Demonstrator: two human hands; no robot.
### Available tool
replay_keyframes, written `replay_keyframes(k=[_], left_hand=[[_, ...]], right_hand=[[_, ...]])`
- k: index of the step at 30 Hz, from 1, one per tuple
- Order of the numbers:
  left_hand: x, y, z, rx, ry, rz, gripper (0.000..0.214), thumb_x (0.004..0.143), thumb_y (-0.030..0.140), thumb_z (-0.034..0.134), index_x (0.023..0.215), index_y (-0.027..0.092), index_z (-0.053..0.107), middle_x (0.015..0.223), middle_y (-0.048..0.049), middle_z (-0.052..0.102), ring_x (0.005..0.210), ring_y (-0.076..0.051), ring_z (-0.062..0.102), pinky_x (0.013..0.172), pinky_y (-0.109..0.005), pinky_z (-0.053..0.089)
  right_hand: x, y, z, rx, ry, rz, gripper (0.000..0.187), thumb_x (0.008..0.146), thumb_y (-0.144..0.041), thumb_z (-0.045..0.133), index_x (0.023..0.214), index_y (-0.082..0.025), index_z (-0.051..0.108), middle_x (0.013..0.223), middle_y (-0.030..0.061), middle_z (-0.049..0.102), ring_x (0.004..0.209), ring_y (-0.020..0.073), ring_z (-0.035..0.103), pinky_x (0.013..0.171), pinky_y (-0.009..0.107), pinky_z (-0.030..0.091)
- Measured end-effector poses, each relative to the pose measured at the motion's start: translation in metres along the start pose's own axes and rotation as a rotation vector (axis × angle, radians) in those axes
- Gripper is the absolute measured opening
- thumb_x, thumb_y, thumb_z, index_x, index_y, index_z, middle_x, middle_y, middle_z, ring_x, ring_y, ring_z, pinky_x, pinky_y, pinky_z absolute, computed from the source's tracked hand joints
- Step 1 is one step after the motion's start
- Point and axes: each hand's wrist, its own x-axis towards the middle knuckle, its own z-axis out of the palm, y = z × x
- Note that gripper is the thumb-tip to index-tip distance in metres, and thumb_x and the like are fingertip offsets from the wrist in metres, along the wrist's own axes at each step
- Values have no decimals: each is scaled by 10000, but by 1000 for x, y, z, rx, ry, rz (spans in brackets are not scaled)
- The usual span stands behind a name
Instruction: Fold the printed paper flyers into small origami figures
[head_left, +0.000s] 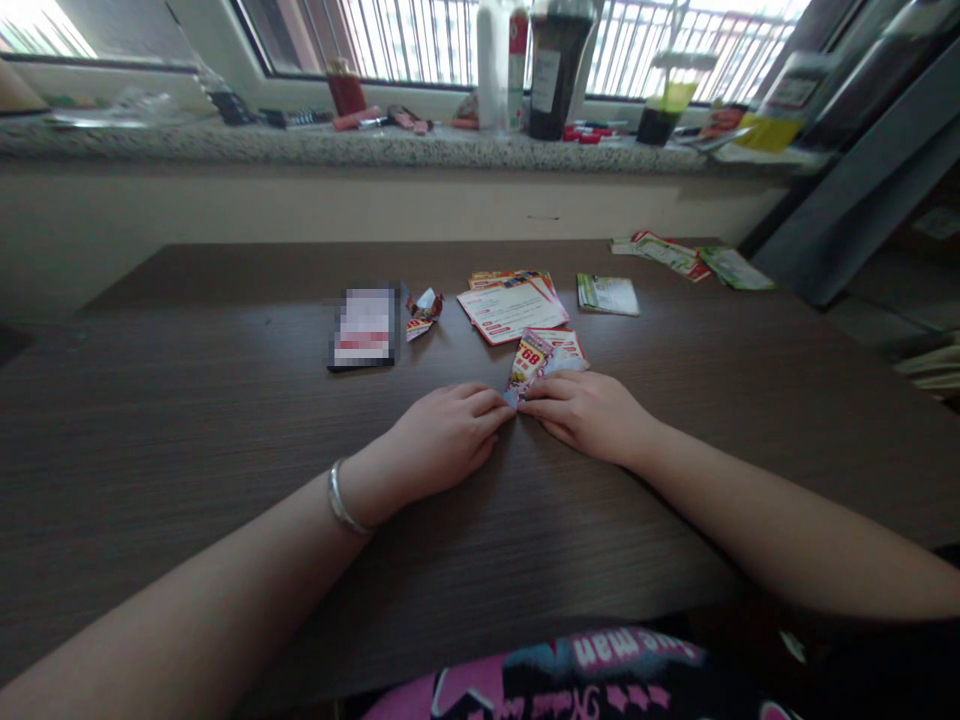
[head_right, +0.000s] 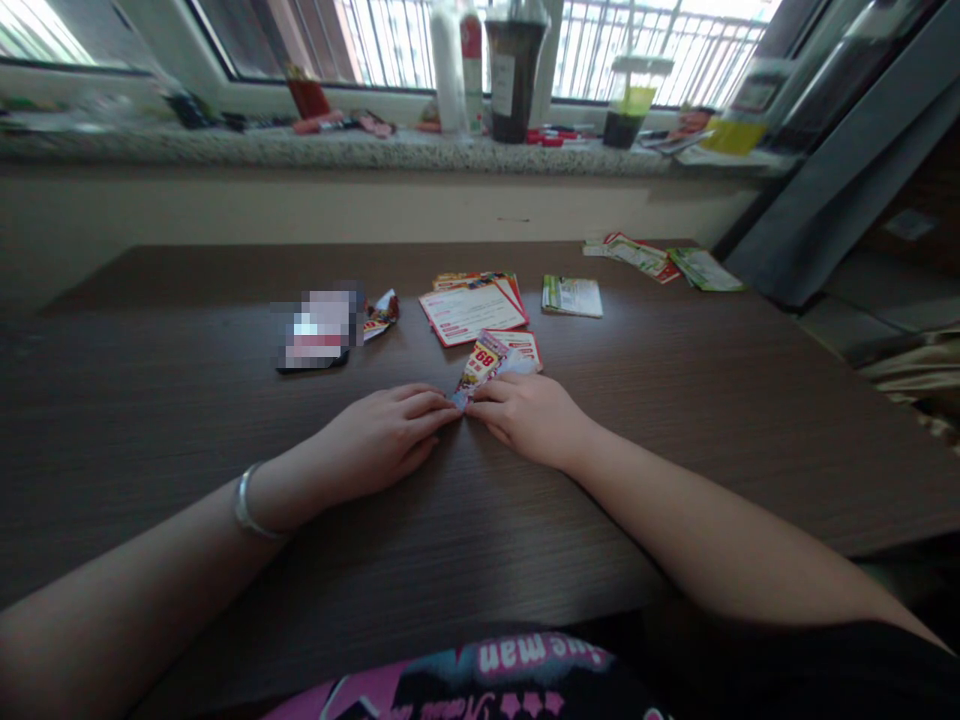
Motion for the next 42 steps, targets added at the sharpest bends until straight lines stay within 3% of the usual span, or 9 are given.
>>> replay_keyframes(k=[13,26,42], left_hand=[[0,2,-3,18,-2,0,315,904,209,488,1195,153,596,1125,-82,638,1026,-228,586,908,-374,515],[2,4,-4,48,-49,-17,330,882,186,503,1199,146,587,1120,-88,631,1024,-240,578,892,-393,523],[1,4,-1,-29,-37,-24,259,887,158,486,1108,155,620,1093,-98,639,1038,-225,579,917,-390,515]], right_hand=[[2,-6,-7,39,-55,43,295,940,-250,468,1158,-236,666,1114,67,655,999,211,587,858,341,483],[1,-9,-9,55,-60,33,311,922,-215,477,1184,-205,645,1224,62,652,1056,205,612,901,345,481],[7,1,-25,-75,-198,253,277,906,-237,475,983,-254,741,1099,51,696,998,223,626,813,341,473]])
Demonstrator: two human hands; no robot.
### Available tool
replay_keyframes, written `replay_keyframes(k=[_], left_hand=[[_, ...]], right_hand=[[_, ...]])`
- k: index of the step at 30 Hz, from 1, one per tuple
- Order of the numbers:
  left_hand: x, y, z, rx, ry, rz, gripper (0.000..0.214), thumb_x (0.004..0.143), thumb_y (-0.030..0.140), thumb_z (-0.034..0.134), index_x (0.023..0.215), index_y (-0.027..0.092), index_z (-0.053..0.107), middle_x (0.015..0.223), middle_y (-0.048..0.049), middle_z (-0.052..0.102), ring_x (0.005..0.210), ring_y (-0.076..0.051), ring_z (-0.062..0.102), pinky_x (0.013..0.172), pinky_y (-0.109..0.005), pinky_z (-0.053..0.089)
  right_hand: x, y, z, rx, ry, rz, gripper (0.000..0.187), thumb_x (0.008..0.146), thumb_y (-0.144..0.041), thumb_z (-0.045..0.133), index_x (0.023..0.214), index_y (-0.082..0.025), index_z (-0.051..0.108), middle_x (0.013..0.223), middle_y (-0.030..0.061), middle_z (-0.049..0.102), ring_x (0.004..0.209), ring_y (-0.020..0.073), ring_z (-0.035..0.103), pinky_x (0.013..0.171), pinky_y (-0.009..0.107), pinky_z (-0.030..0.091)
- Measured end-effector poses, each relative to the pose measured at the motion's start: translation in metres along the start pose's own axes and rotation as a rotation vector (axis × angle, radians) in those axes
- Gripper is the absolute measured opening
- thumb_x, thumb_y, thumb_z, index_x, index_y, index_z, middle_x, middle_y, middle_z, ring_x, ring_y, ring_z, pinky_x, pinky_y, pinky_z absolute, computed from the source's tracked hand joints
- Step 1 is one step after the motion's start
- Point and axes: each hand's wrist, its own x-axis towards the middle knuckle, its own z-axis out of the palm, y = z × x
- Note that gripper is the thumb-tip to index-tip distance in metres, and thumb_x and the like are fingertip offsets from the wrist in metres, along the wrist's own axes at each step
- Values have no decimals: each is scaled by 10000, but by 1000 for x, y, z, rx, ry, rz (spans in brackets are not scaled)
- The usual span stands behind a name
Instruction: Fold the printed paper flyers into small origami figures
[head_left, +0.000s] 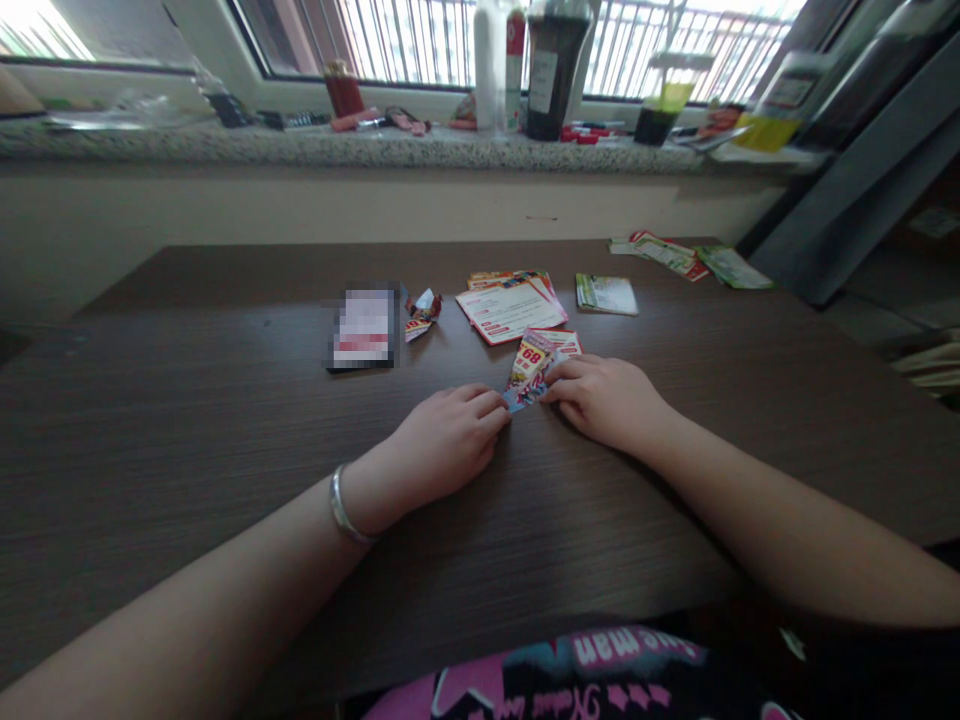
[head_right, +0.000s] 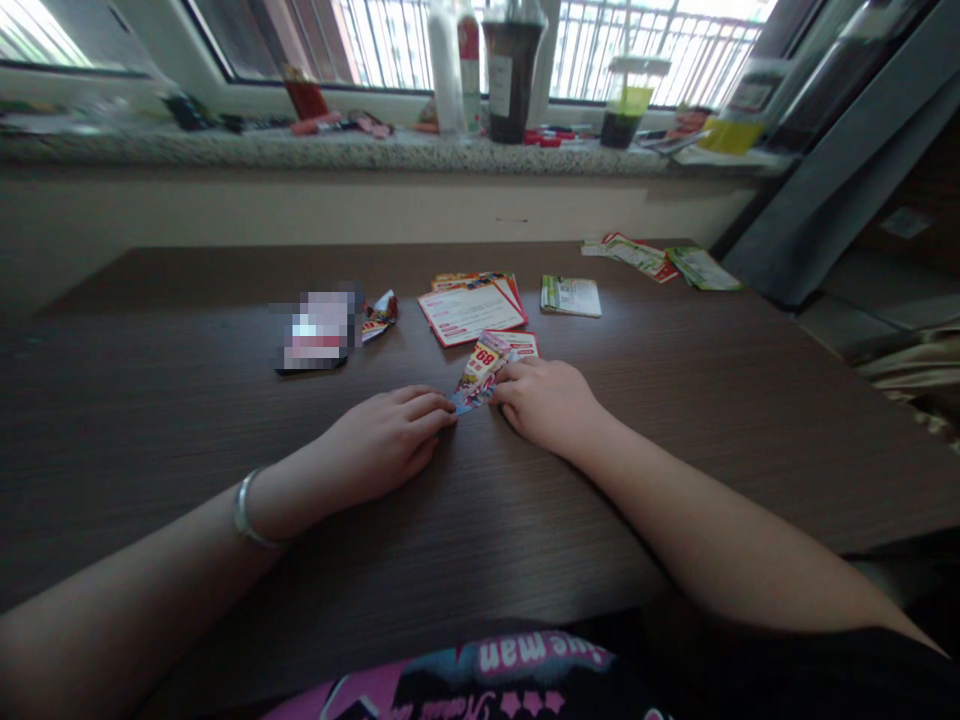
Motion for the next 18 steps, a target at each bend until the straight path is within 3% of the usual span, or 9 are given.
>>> replay_keyframes(k=[18], left_hand=[[-5,-6,6,-22,5,22,175,887,165,495,999,163,629,1165,-88,634,1065,-225,593,940,-384,512]], right_hand=[[-9,39,7,-39,-100,252,302,882,-264,469,946,-327,757,1122,-16,701,908,198,655,634,288,469]])
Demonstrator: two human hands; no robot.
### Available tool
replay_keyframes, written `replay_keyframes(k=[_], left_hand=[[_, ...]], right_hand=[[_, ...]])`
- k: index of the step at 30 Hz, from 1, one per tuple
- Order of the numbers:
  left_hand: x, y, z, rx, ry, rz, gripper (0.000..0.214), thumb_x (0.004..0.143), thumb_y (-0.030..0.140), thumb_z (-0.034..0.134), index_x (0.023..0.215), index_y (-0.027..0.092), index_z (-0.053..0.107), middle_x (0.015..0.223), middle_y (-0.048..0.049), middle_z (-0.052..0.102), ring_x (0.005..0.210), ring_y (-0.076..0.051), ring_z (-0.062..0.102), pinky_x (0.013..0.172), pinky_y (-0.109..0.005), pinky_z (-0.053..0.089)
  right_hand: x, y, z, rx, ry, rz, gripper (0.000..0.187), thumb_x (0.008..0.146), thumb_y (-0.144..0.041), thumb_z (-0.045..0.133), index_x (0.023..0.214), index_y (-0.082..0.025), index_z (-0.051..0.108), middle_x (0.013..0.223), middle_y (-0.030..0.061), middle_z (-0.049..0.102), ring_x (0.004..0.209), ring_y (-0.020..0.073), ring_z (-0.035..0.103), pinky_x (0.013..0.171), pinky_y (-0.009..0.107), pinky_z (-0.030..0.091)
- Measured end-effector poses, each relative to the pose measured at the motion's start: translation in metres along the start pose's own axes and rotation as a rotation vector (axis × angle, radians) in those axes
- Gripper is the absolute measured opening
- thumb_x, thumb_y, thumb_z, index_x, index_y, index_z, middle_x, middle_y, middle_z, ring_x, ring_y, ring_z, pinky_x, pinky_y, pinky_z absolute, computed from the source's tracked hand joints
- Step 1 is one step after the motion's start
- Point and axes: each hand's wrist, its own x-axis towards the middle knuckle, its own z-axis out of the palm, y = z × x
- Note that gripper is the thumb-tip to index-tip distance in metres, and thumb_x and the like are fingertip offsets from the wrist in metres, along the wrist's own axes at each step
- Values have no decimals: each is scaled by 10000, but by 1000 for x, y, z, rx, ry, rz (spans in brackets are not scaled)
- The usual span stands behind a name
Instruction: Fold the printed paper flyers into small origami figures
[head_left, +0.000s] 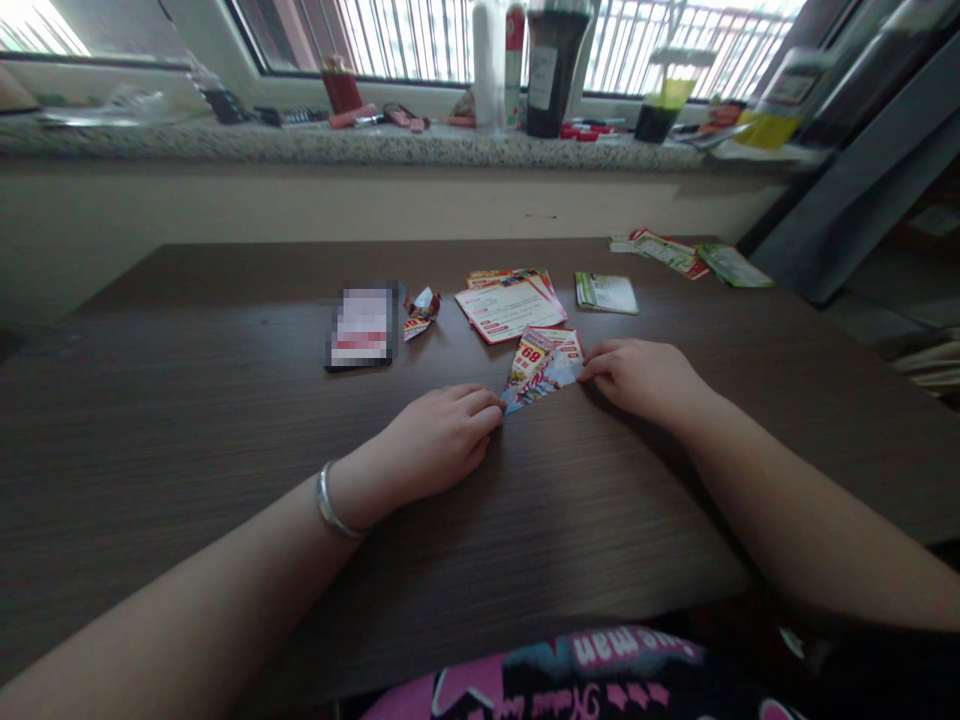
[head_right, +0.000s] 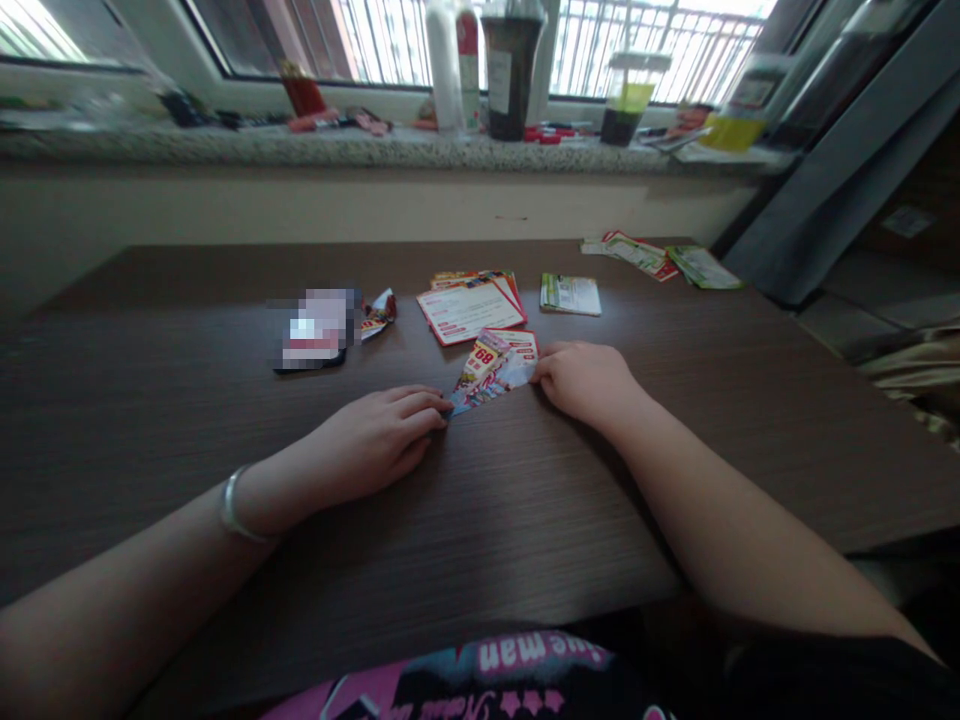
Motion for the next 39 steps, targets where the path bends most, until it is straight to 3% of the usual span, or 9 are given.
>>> replay_keyframes(k=[19,26,34,39], left_hand=[[-3,-7,-1,-125,-1,-26,265,829,93,521,1064,163,622,1210,-87,615,1138,-203,554,1003,-362,469],[-4,-7,0,-112,2,-6,226,888,140,492,1065,164,630,1207,-82,621,1136,-199,560,1005,-364,469],[-4,-6,-1,-59,39,25,203,922,195,452,988,164,641,1102,-99,654,1078,-211,595,938,-376,504],[-5,-4,-1,-22,94,65,198,920,210,474,1021,184,643,1149,-94,640,1118,-218,572,949,-369,497]], right_hand=[[1,5,0,-14,-11,46,313,858,-254,462,921,-288,767,1080,11,723,894,203,658,621,280,472],[1,5,0,-43,-23,47,324,869,-249,444,926,-257,763,1073,40,725,908,212,658,656,295,478],[2,-1,8,-26,85,127,283,877,-236,418,875,-196,698,953,76,718,858,226,644,650,305,445],[4,-9,15,83,180,10,249,893,-291,460,995,-172,653,1023,101,673,944,239,591,800,338,461]])
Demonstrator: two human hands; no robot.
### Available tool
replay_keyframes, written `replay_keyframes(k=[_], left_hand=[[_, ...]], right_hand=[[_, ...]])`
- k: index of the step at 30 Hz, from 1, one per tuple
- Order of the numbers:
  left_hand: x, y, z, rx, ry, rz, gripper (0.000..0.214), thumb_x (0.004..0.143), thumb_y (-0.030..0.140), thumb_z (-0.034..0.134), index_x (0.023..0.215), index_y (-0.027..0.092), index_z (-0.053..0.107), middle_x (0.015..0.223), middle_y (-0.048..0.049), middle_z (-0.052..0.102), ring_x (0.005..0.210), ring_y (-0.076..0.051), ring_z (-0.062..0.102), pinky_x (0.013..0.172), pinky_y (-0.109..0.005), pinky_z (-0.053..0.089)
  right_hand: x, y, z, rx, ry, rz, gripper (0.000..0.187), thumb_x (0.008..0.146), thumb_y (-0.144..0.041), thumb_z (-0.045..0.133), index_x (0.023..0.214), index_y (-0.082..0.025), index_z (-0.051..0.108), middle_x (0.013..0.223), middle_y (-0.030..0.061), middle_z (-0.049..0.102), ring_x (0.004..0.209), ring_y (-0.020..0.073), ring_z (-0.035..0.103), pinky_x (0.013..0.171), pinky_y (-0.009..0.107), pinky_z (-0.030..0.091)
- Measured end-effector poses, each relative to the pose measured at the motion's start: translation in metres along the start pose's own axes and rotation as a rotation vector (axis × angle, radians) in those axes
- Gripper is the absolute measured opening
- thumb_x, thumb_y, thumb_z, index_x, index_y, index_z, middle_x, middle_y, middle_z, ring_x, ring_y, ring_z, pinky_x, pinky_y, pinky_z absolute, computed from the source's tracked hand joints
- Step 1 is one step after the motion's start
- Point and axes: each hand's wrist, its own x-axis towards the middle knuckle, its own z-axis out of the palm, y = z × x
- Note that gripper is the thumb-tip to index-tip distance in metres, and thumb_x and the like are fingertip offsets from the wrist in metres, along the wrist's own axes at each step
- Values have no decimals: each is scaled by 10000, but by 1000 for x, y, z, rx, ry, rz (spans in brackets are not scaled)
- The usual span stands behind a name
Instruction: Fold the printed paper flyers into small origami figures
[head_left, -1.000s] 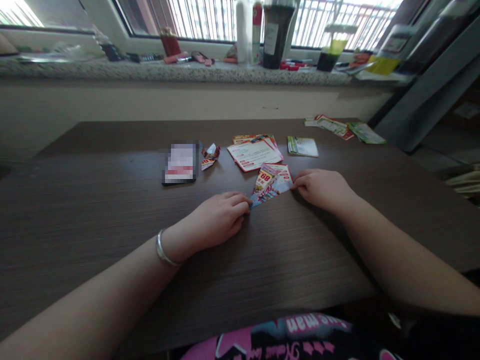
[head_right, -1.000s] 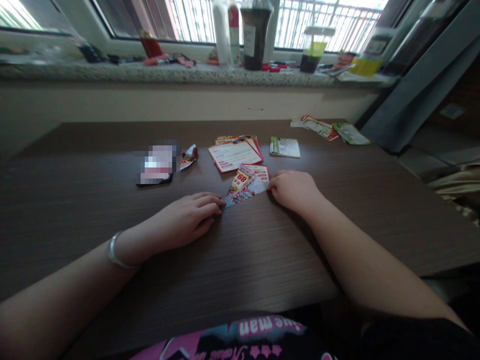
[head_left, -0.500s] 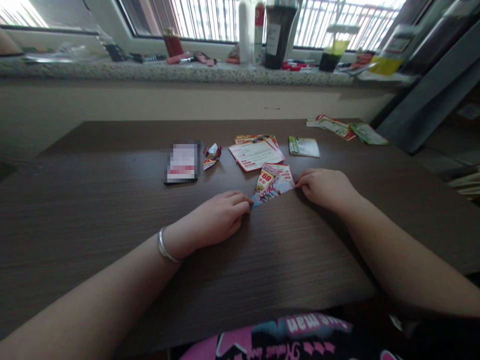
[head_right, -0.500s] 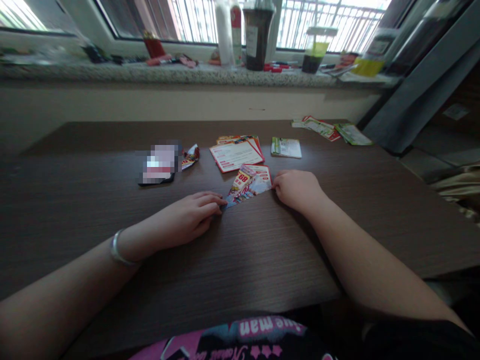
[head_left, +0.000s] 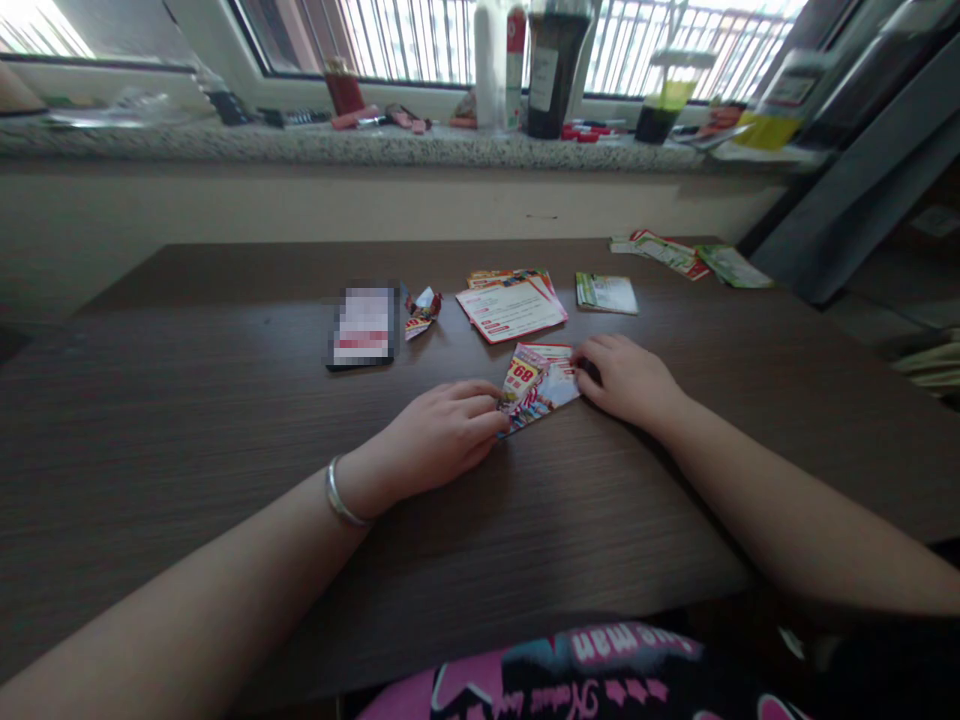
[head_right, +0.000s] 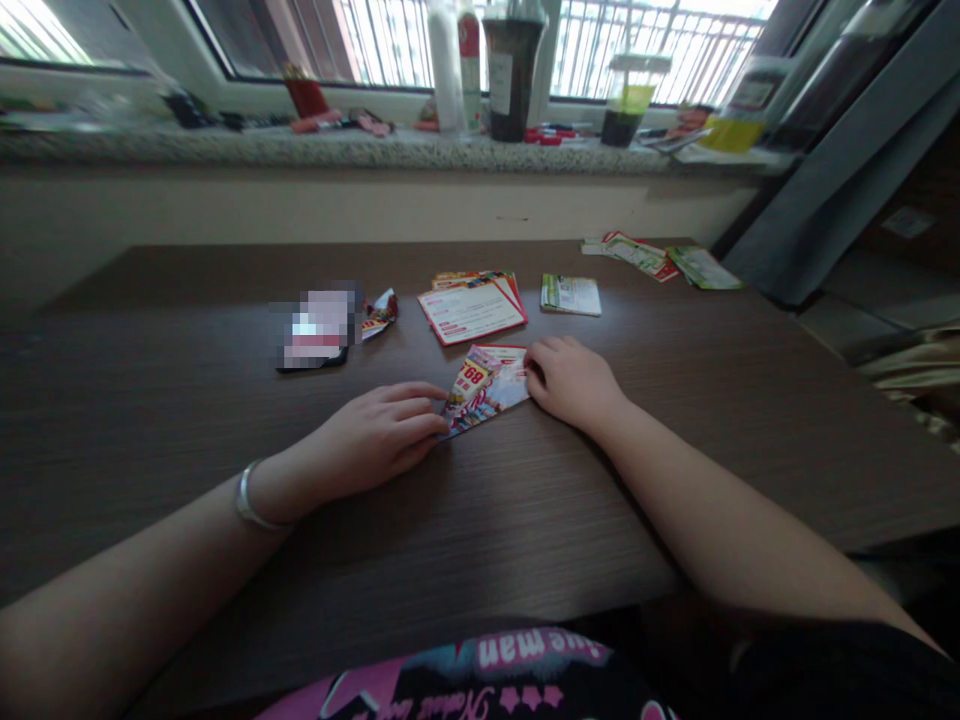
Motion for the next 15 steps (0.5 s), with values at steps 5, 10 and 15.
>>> replay_keyframes(k=[5,10,15], left_hand=[[-1,0,2,-18,12,-41,370,931,244,472,1292,194,536,1291,-79,574,1236,-217,489,1076,-375,405],[-3,-3,0,-38,-94,-108,533,932,354,474,1436,205,383,1503,-72,384,1415,-263,280,1169,-459,257],[-2,2,-8,-97,-142,-99,617,880,498,535,1411,206,418,1493,-90,384,1424,-281,251,1164,-443,260]], right_hand=[[0,-6,4,97,4,-165,281,909,-287,476,1084,-142,640,1071,126,629,1004,249,554,907,380,447],[-1,-6,8,185,21,-223,308,930,-329,478,1142,-166,630,1146,124,602,1047,256,542,938,410,455],[1,-5,11,264,16,-272,335,926,-337,505,1212,-198,611,1191,108,595,1097,250,541,966,419,454]])
